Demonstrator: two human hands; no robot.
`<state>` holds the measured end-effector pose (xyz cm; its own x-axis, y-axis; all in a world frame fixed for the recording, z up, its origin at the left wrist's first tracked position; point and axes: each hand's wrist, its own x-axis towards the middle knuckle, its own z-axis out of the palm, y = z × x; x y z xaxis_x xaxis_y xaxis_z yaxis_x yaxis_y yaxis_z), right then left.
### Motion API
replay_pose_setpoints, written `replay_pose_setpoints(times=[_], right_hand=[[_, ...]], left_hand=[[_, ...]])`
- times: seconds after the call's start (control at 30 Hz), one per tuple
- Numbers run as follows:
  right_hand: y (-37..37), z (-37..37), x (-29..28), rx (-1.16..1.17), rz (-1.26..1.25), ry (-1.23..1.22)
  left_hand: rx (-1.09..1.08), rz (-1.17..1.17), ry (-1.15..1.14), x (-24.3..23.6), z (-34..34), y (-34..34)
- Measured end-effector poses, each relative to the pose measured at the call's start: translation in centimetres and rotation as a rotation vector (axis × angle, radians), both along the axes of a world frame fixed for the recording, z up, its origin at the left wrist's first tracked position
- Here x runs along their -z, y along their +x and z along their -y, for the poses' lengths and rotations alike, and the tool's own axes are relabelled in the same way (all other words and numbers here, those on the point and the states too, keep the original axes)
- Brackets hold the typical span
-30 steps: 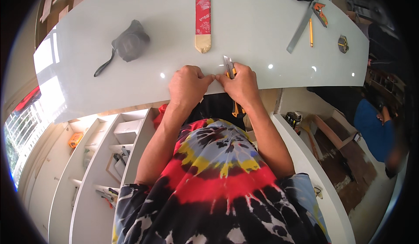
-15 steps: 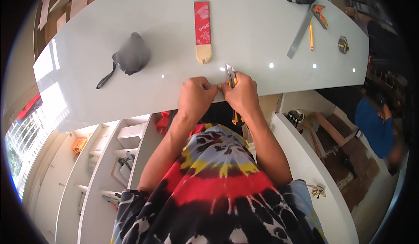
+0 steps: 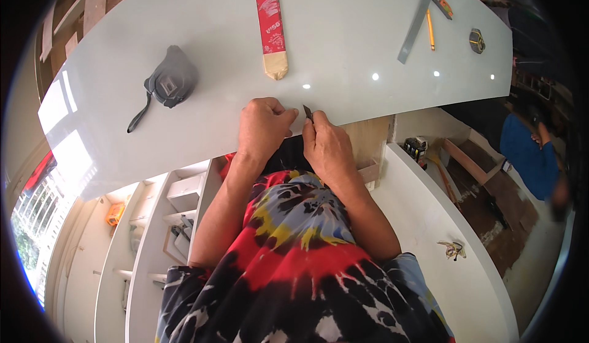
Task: The person measures a white laminate sheet with a tape measure and marks it with a pencil. They then use a utility knife to score and snap the sheet along the marked line, separating a smaller piece. The person repeats the scoring and snapping process to complete the cut.
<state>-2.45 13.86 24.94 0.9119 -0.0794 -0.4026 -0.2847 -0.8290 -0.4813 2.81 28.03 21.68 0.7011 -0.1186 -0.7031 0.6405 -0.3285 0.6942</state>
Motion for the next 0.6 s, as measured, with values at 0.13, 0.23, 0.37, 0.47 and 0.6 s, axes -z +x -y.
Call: replay_pose_setpoints(times=[0.13, 0.23, 0.37, 0.47, 0.6], right_hand=[[-0.1, -0.6, 0.1, 0.007, -0.008, -0.045], [0.0, -0.9, 0.1, 0.008, -0.017, -0.051], [0.1, -1.1, 0.0, 0.008, -0.011, -0.076], [0.2, -1.2, 0.0, 0.015, -0.022, -0.075], [0.2, -1.3, -0.1, 0.016, -0.051, -0.067]], left_hand=[[-0.004, -0.018, -0.02, -0.3, 0.0, 0.1], [0.023, -0.023, -0.018, -0.2, 0.0, 0.2], [0.055, -0.002, 0.009, 0.0, 0.0, 0.2], [0.044, 0.004, 0.016, 0.0, 0.2, 0.1], [0.017, -0.015, 0.0, 0.0, 0.2, 0.1]])
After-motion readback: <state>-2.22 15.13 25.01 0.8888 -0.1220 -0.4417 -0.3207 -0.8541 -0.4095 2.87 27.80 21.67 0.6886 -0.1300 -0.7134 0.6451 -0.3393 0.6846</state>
